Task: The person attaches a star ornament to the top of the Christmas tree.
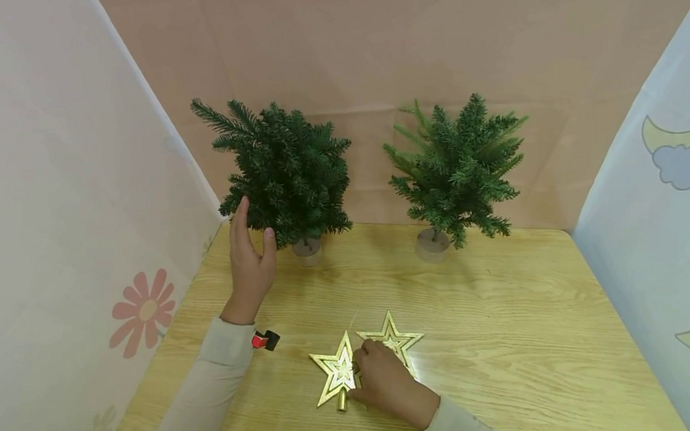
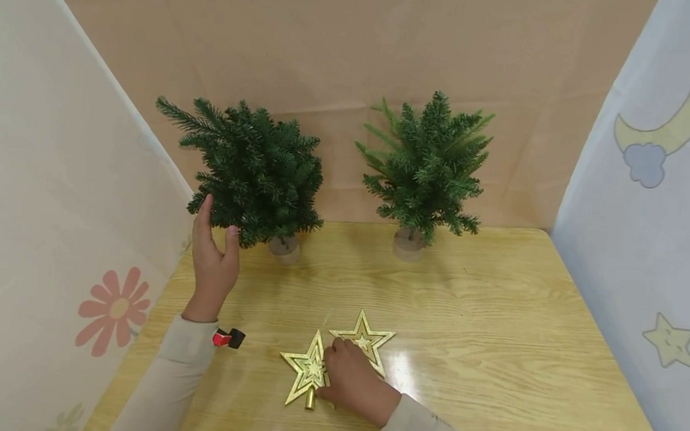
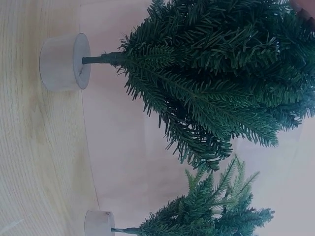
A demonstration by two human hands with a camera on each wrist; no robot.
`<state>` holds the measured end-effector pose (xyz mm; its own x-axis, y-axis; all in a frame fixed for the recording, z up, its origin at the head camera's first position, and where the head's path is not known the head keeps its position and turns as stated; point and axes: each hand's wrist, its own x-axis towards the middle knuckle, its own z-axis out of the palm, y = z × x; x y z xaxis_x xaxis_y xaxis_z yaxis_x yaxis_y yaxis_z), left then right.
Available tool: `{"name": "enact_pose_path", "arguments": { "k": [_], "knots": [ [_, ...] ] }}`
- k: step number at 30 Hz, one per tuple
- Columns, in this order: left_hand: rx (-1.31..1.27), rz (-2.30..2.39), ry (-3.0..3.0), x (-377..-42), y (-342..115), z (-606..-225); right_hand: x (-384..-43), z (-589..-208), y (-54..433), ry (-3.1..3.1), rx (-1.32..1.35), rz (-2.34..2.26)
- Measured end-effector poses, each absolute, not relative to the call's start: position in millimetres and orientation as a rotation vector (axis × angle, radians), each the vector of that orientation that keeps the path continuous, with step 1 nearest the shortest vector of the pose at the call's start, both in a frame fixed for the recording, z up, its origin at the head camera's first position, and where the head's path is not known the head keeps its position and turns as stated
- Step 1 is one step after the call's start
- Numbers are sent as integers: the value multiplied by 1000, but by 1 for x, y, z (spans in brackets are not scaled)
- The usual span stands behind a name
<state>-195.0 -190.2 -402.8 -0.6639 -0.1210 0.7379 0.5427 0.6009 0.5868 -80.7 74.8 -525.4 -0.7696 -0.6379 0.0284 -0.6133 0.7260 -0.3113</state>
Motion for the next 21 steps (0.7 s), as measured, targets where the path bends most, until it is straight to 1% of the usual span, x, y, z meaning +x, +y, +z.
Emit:
{"name": "enact_pose_path", "arguments": {
  "k": [5, 21],
  "knots": [
    [-333, -1071, -2052, -196, -190, -403, -83, -528, 76, 2809, -1011, -572],
    [-325, -1023, -2076, -194, -191, -403, -87, -529, 75, 2807, -964, -565]
  ]
}}
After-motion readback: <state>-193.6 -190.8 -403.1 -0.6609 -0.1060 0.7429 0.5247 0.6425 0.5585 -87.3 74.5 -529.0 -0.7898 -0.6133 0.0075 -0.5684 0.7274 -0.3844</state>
